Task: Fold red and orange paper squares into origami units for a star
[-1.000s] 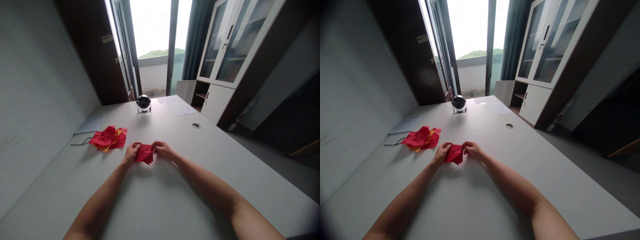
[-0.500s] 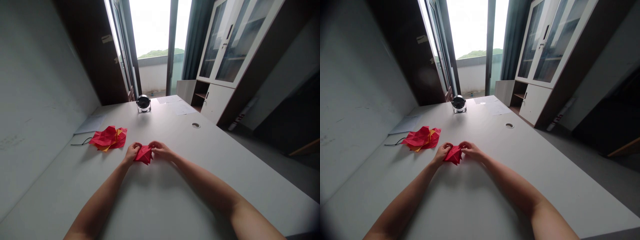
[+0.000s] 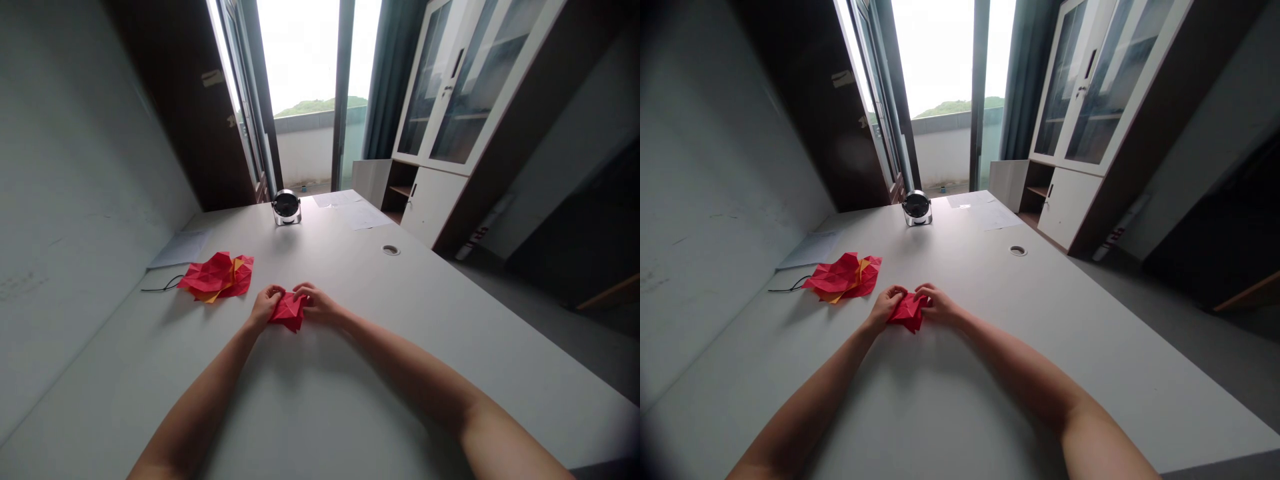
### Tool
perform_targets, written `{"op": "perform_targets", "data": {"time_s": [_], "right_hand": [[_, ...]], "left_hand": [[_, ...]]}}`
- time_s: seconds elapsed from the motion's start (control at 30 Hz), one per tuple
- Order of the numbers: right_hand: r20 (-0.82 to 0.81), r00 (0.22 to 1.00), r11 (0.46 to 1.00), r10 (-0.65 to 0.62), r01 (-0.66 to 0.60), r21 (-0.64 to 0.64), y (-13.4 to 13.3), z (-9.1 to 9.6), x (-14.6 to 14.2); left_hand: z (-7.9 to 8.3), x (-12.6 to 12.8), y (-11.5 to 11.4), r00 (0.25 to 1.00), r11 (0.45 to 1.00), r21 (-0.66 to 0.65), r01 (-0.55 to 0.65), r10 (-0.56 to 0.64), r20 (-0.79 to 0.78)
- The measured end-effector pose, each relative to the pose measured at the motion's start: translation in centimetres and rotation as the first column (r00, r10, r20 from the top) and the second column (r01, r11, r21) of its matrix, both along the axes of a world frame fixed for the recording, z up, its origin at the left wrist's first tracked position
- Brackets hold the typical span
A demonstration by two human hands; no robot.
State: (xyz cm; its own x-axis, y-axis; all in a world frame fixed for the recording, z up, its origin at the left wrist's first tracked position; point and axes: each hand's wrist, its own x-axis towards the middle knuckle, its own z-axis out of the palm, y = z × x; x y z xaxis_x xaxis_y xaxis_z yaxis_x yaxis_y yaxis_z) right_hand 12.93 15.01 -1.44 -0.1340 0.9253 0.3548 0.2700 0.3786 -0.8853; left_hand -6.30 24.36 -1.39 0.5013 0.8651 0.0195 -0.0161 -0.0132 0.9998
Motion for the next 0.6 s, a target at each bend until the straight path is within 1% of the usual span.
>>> {"op": "perform_targets", "data": {"time_s": [0.1, 0.17, 0.23, 0.37, 0.5, 0.6], "right_hand": [[0.021, 1.000, 0.997, 0.007, -0.008, 0.072, -0.1, 0.0, -0.3], [0.016, 1.000, 0.997, 0.003, -0.005, 0.077, -0.1, 0.1, -0.4], [-0.002, 1.000, 0.998, -0.029, 0.029, 0.050, -0.1, 0.2, -0.4], [-0.021, 0.991, 0.991, -0.133, 0.133, 0.007, -0.1, 0.0, -0.3], [0.054, 0.979, 0.976, -0.198, 0.202, -0.078, 0.0, -0.3, -0.2], [0.092, 0.968, 0.967, -0.233, 0.241, -0.085, 0.0, -0.5, -0.3]], "left_hand": [[-0.2, 0.0, 0.0, 1.000, 0.999, 0.037, -0.016, 0.016, 0.016], [-0.1, 0.1, -0.1, 0.999, 0.998, 0.058, -0.024, 0.023, 0.022], [0.1, 0.3, -0.5, 1.000, 0.998, 0.068, -0.012, 0.010, 0.025], [0.5, 0.7, -1.4, 0.998, 0.995, 0.085, 0.042, -0.047, 0.053], [0.7, 0.8, -1.9, 0.994, 0.994, 0.057, 0.094, -0.097, 0.046], [0.8, 0.7, -1.8, 0.995, 0.993, 0.067, 0.097, -0.099, 0.030]]}}
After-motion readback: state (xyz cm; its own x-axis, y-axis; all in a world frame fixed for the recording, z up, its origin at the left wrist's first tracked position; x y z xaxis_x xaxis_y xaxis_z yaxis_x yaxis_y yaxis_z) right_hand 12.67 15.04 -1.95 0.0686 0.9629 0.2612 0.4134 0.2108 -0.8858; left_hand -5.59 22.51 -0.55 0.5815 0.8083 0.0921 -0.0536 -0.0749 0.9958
